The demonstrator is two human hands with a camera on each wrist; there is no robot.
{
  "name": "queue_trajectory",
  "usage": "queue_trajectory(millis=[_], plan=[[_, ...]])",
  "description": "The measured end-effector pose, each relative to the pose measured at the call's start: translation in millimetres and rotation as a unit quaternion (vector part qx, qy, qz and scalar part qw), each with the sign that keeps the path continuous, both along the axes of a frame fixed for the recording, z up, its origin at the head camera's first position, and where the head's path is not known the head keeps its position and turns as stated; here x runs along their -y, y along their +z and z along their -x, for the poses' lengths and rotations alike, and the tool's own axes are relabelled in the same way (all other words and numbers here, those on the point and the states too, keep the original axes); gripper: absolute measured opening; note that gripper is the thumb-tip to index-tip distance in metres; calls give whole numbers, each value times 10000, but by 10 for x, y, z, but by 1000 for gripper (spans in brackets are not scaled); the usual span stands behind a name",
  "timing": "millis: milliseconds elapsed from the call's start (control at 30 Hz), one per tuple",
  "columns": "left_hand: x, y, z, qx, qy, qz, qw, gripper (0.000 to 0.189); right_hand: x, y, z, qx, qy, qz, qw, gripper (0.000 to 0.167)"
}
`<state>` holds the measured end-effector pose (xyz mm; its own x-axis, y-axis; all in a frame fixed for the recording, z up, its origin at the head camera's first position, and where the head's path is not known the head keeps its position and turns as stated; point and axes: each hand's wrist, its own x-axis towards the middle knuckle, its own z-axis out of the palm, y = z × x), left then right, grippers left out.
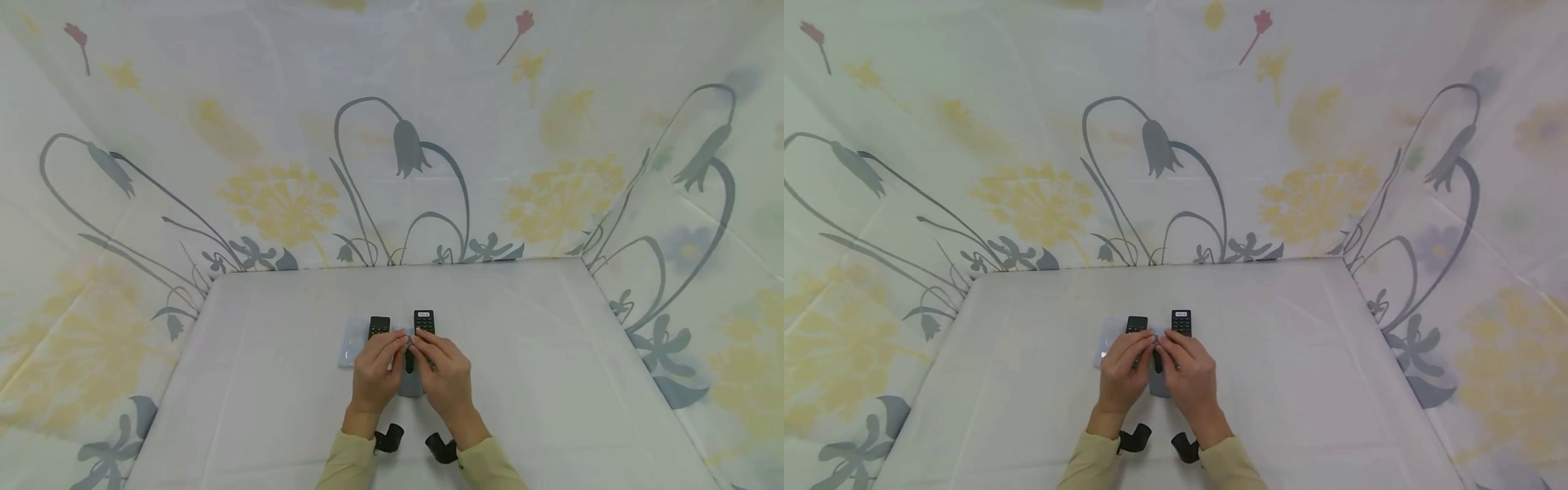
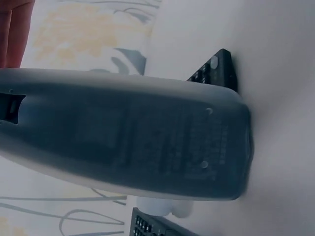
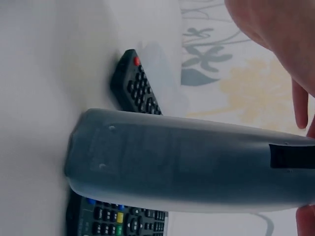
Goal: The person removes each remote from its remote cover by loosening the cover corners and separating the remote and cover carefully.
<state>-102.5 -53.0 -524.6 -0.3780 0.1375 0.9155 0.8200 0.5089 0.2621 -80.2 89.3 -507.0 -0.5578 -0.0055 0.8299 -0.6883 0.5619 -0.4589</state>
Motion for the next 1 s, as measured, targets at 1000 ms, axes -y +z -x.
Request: queue_trajectory(millis=[1000], plan=[[-12,102,-77,599,-151,-15,9981,10,15,-8,-34,622,369,821,9940,11]])
